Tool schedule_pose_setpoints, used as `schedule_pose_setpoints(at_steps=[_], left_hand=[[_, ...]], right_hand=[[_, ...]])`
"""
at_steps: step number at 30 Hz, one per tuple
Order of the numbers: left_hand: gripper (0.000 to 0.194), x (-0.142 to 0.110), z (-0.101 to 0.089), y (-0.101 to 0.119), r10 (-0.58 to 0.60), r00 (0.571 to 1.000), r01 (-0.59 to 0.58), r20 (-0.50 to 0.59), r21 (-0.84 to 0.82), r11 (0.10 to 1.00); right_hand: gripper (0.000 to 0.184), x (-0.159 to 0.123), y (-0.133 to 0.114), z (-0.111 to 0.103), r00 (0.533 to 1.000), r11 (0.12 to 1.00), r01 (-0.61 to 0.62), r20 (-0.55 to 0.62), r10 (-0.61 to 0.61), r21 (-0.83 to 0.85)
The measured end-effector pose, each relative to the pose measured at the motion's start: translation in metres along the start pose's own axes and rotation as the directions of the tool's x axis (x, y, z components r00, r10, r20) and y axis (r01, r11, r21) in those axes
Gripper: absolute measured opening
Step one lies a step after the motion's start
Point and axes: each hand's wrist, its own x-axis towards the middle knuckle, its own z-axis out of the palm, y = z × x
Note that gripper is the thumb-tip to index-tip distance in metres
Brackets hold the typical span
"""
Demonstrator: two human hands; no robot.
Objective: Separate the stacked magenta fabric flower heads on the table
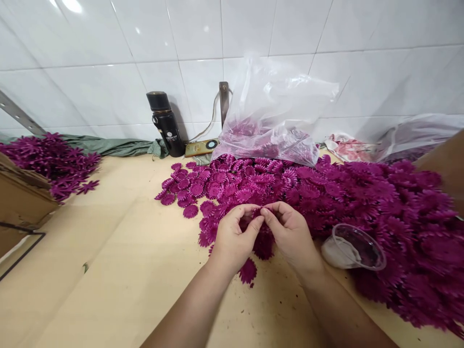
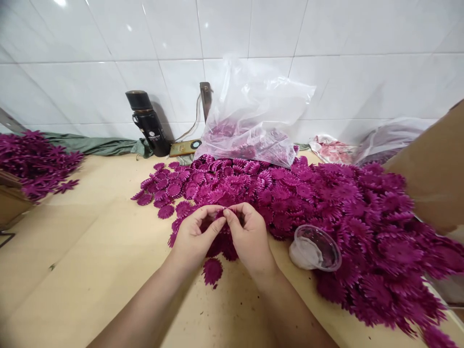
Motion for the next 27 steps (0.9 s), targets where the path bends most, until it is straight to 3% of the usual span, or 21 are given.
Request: schedule_pose_setpoints(at_steps=[4, 8, 10, 12, 16, 18, 21, 22, 24, 27], left_hand=[[0.015, -0.002, 0.002, 0.004, -0.044, 0.999, 0.045, 0.015, -0.081, 0.996], [0.008, -0.002, 0.0, 0.007, 0.072, 0.996, -0.072, -0.044, 0.002, 0.997], [0.008, -0.001, -0.002, 0.008, 0.1, 0.992, -0.1, -0.074, 0.009, 0.995], [0.009, 0.0, -0.004, 0.009, 0.053, 0.989, -0.063, -0.138, -0.063, 0.996], [0.013, 0.005, -0.012, 0.011, -0.128, 0.959, 0.052, -0.252, -0.287, 0.957], [0.018, 0.01, -0.022, 0.011, -0.213, 0.929, 0.084, -0.303, -0.386, 0.919], [0.018, 0.02, -0.038, 0.006, -0.27, 0.858, 0.064, -0.437, -0.431, 0.9], [0.016, 0.022, -0.042, 0.003, -0.228, 0.845, 0.036, -0.483, -0.375, 0.926], [0.011, 0.024, -0.044, -0.001, -0.075, 0.872, -0.016, -0.484, -0.181, 0.983], [0.011, 0.019, -0.036, -0.002, 0.174, 0.908, -0.122, -0.382, 0.157, 0.98]], right_hand=[[0.032, -0.001, 0.001, 0.0, 0.999, 0.994, 0.039, -0.001, -0.039, -0.102], [0.041, -0.001, 0.003, 0.0, 0.999, 0.995, 0.043, -0.011, -0.045, -0.091], [0.041, -0.001, 0.002, 0.0, 0.999, 0.999, 0.031, 0.038, -0.03, -0.041], [0.034, -0.002, -0.001, 0.001, 0.988, 1.0, 0.001, 0.152, -0.004, 0.019], [0.025, -0.003, -0.007, -0.001, 0.921, 0.994, -0.077, 0.387, 0.04, 0.079], [0.021, -0.002, -0.008, -0.003, 0.908, 0.996, -0.074, 0.416, 0.045, 0.055], [0.018, 0.002, -0.005, -0.008, 0.927, 0.998, -0.06, 0.372, 0.051, 0.013], [0.018, 0.003, -0.004, -0.009, 0.934, 0.998, -0.063, 0.352, 0.055, 0.011], [0.02, 0.005, -0.003, -0.01, 0.939, 0.997, -0.075, 0.339, 0.067, 0.013], [0.022, 0.007, -0.001, -0.01, 0.937, 0.996, -0.091, 0.34, 0.081, 0.012]])
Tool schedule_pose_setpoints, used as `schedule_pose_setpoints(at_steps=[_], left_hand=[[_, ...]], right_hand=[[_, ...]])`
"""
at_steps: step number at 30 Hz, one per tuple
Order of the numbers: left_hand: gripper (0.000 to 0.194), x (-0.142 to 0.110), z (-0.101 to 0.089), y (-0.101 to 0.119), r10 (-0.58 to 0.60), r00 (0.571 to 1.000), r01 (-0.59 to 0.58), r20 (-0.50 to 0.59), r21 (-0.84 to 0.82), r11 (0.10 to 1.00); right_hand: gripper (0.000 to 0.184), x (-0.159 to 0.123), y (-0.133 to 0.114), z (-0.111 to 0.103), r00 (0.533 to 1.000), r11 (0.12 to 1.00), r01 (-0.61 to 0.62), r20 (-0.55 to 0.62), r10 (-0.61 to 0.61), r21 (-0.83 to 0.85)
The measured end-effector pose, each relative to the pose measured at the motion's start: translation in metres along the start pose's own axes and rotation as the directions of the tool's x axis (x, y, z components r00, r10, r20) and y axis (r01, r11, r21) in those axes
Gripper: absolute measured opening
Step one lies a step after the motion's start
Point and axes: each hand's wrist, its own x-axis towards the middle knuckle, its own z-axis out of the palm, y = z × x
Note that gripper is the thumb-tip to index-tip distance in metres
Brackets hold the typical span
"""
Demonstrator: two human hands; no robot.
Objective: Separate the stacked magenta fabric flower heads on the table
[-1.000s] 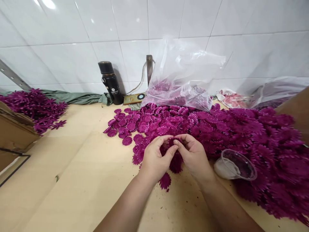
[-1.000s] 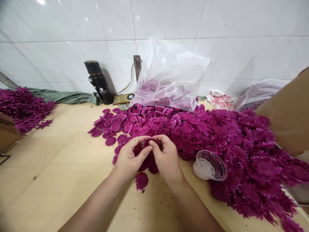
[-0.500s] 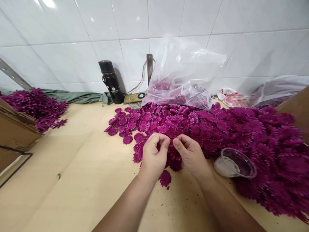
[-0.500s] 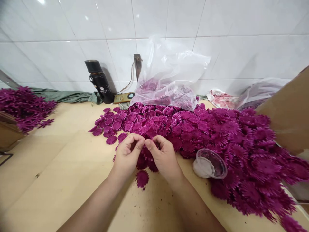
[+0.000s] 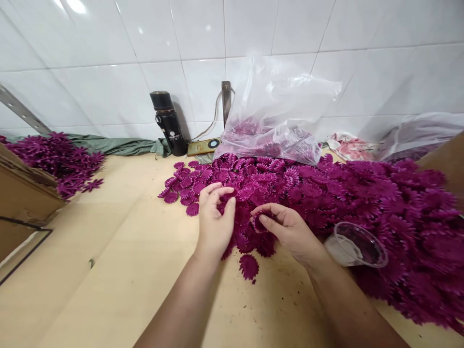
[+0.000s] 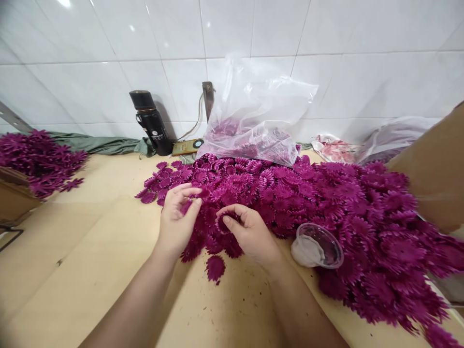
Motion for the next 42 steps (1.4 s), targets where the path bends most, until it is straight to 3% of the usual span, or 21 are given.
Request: schedule_pose_setpoints(at_steps=[4, 7, 10, 14, 17, 21, 25, 28, 29, 30, 33, 36, 39, 42], left_hand=[[0.013, -0.012, 0.007, 0.009, 0.176, 0.976, -0.183, 0.131, 0.049, 0.982], [0.012, -0.021, 0.011, 0.014, 0.215, 0.939, -0.216, 0.27, -0.027, 0.976], [0.019, -0.03, 0.017, 0.017, 0.149, 0.914, -0.14, 0.377, -0.053, 0.989], [0.014, -0.032, 0.021, 0.018, -0.019, 0.916, 0.062, 0.401, -0.094, 0.994], [0.004, -0.025, 0.019, 0.018, -0.142, 0.927, 0.204, 0.346, -0.149, 0.968], [0.005, -0.018, 0.017, 0.02, -0.299, 0.92, 0.356, 0.252, -0.221, 0.908], [0.01, -0.009, 0.009, 0.014, -0.316, 0.942, 0.335, 0.115, -0.264, 0.904], [0.01, 0.004, -0.003, 0.004, -0.367, 0.926, 0.325, -0.084, -0.317, 0.891], [0.007, 0.007, -0.006, 0.002, -0.327, 0.93, 0.269, -0.167, -0.296, 0.916], [0.006, 0.009, -0.008, 0.0, -0.263, 0.951, 0.22, -0.162, -0.243, 0.945], [0.016, 0.004, -0.004, 0.003, -0.014, 1.0, 0.013, -0.018, -0.062, 0.998], [0.018, -0.01, 0.007, 0.012, 0.122, 0.964, -0.117, 0.237, -0.035, 0.993], [0.016, -0.021, 0.014, 0.018, 0.118, 0.901, -0.094, 0.417, -0.078, 0.993], [0.009, -0.023, 0.016, 0.017, 0.027, 0.904, 0.036, 0.426, -0.137, 0.99]], right_hand=[[0.027, 0.001, 0.002, -0.001, 0.993, 0.999, -0.035, -0.112, 0.031, -0.032], [0.035, 0.002, 0.003, -0.002, 0.978, 0.997, -0.046, -0.206, 0.033, -0.061], [0.04, 0.002, 0.004, 0.0, 0.968, 0.998, -0.053, -0.246, 0.041, -0.045], [0.042, 0.002, 0.005, 0.005, 0.975, 1.0, -0.03, -0.218, 0.028, -0.005], [0.042, -0.001, 0.004, 0.008, 0.994, 0.997, -0.007, -0.106, 0.015, 0.078], [0.041, -0.004, -0.001, 0.013, 0.997, 0.979, -0.066, 0.062, 0.055, 0.193], [0.04, -0.004, -0.002, 0.013, 0.999, 0.977, -0.016, 0.048, 0.006, 0.212], [0.04, -0.003, 0.0, 0.009, 1.0, 0.982, 0.006, -0.011, -0.004, 0.188], [0.04, -0.003, 0.001, 0.007, 0.999, 0.985, 0.006, -0.045, 0.002, 0.171], [0.041, -0.002, 0.001, 0.006, 0.997, 0.988, 0.003, -0.079, 0.009, 0.154], [0.046, 0.0, 0.003, 0.006, 0.988, 0.993, -0.026, -0.146, 0.042, 0.113], [0.05, 0.002, 0.005, 0.006, 0.98, 0.996, -0.026, -0.193, 0.042, 0.085], [0.05, 0.003, 0.007, 0.005, 0.983, 0.997, -0.007, -0.18, 0.022, 0.083], [0.047, 0.002, 0.006, 0.006, 0.994, 0.996, 0.004, -0.111, 0.006, 0.091]])
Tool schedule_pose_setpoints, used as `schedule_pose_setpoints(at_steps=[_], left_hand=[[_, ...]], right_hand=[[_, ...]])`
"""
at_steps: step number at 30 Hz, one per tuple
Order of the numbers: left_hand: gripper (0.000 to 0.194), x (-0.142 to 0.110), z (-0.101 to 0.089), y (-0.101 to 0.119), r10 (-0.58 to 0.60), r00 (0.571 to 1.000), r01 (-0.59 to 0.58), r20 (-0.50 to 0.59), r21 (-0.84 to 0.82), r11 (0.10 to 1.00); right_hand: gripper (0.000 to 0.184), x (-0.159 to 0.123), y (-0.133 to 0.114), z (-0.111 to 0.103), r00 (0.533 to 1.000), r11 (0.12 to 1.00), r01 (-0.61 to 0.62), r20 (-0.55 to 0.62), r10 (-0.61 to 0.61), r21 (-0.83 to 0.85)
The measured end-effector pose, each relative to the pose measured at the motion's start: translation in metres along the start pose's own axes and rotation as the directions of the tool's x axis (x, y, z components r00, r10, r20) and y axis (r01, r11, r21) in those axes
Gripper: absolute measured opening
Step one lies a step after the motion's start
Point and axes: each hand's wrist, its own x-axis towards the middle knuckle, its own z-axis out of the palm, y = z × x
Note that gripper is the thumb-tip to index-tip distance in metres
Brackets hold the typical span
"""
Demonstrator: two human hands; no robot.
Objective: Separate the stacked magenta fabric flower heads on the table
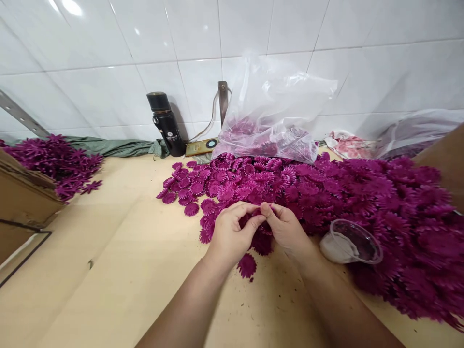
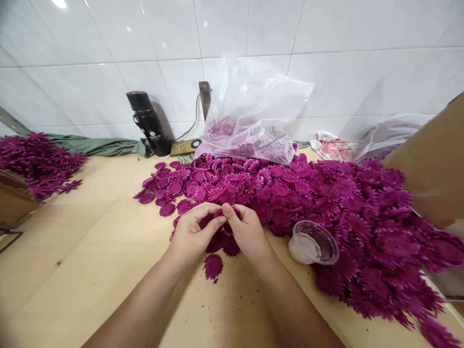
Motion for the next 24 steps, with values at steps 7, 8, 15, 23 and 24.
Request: schedule_pose_setpoints(at_steps=[7, 8, 15, 23, 24], left_hand=[[0.014, 0.005, -0.004, 0.0, -0.405, 0.909, 0.293, -0.1, -0.539, 0.79], [0.016, 0.005, -0.003, 0.0, -0.433, 0.896, 0.304, -0.1, -0.573, 0.761], [0.03, 0.004, -0.002, -0.001, -0.484, 0.869, 0.327, -0.101, -0.616, 0.717], [0.028, 0.021, -0.039, -0.014, -0.368, 0.82, 0.159, -0.438, -0.444, 0.882], [0.029, 0.021, -0.037, -0.016, -0.332, 0.851, 0.188, -0.408, -0.353, 0.916]], right_hand=[[0.036, -0.008, -0.005, 0.007, 0.965, 0.998, 0.016, 0.26, -0.032, 0.064], [0.036, -0.008, -0.005, 0.007, 0.965, 0.998, 0.015, 0.259, -0.03, 0.059], [0.031, -0.009, -0.003, 0.008, 0.969, 0.998, 0.002, 0.245, -0.017, 0.063], [0.036, -0.01, -0.012, 0.0, 0.989, 0.996, 0.089, 0.119, -0.086, -0.027], [0.037, -0.009, -0.012, -0.001, 0.994, 0.996, 0.082, 0.077, -0.078, -0.044]])
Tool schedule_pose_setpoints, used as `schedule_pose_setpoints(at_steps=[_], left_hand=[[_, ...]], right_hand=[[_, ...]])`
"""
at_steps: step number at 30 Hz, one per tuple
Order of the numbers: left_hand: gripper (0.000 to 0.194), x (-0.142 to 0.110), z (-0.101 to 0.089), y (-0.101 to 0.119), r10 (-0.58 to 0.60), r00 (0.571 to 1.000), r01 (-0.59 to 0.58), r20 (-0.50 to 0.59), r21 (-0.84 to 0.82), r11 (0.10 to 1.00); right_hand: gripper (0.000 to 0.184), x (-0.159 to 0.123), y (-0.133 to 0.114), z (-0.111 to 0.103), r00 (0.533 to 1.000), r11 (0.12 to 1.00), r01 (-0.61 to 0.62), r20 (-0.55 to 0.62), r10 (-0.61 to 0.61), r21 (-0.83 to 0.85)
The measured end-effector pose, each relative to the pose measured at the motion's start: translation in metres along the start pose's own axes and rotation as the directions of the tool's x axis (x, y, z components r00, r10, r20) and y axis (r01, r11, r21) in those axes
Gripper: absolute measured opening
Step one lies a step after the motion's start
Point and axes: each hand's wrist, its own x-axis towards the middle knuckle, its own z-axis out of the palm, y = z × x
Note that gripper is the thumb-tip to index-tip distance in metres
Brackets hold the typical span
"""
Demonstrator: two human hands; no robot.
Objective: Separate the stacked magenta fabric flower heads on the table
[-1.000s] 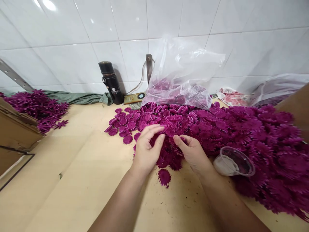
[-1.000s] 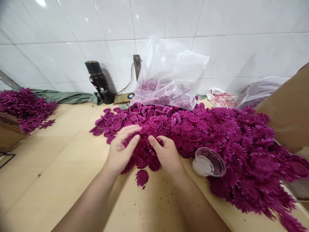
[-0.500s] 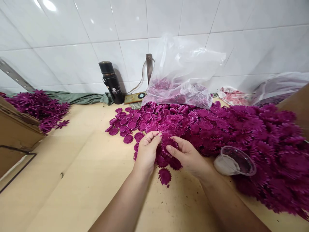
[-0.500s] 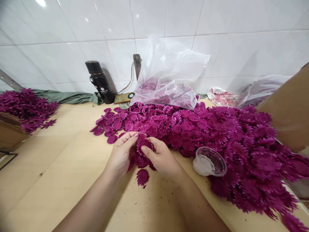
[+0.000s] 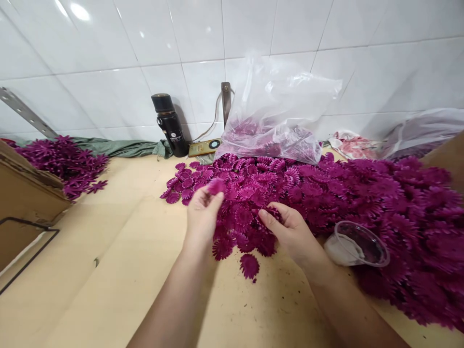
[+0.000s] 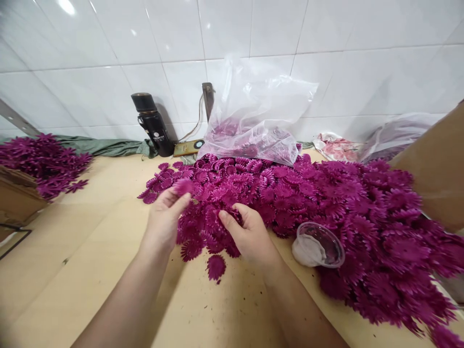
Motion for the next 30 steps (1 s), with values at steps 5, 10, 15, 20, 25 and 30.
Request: schedule_pose_setpoints(at_steps=[5, 10, 15, 20, 25, 30], left_hand=[[0.032, -0.017, 0.011, -0.003, 0.315, 0.94, -0.34, 0.129, 0.354, 0.871], [0.014, -0.035, 0.021, 0.004, 0.249, 0.841, -0.409, 0.479, 0.262, 0.874], [0.009, -0.038, 0.025, 0.002, 0.143, 0.869, -0.277, 0.474, 0.226, 0.934], [0.019, -0.032, 0.021, 0.0, -0.019, 0.934, -0.03, 0.356, 0.133, 0.991], [0.031, -0.033, 0.021, 0.001, -0.03, 0.922, -0.019, 0.385, 0.123, 0.992], [0.033, -0.037, 0.022, 0.001, 0.063, 0.881, -0.161, 0.468, 0.174, 0.971]], right_hand=[[0.041, 0.004, 0.005, -0.003, 0.991, 0.995, -0.048, -0.129, 0.036, -0.092], [0.045, 0.007, 0.008, -0.002, 0.993, 0.992, -0.058, -0.107, 0.046, -0.112], [0.048, 0.006, 0.008, 0.0, 0.998, 1.0, -0.025, -0.056, 0.025, -0.004], [0.033, 0.001, 0.003, 0.006, 0.992, 0.995, -0.039, 0.12, 0.028, 0.09], [0.023, 0.002, 0.006, 0.006, 0.997, 0.993, -0.058, 0.055, 0.052, 0.108], [0.018, 0.005, 0.011, 0.002, 0.994, 0.994, -0.088, -0.057, 0.092, 0.057]])
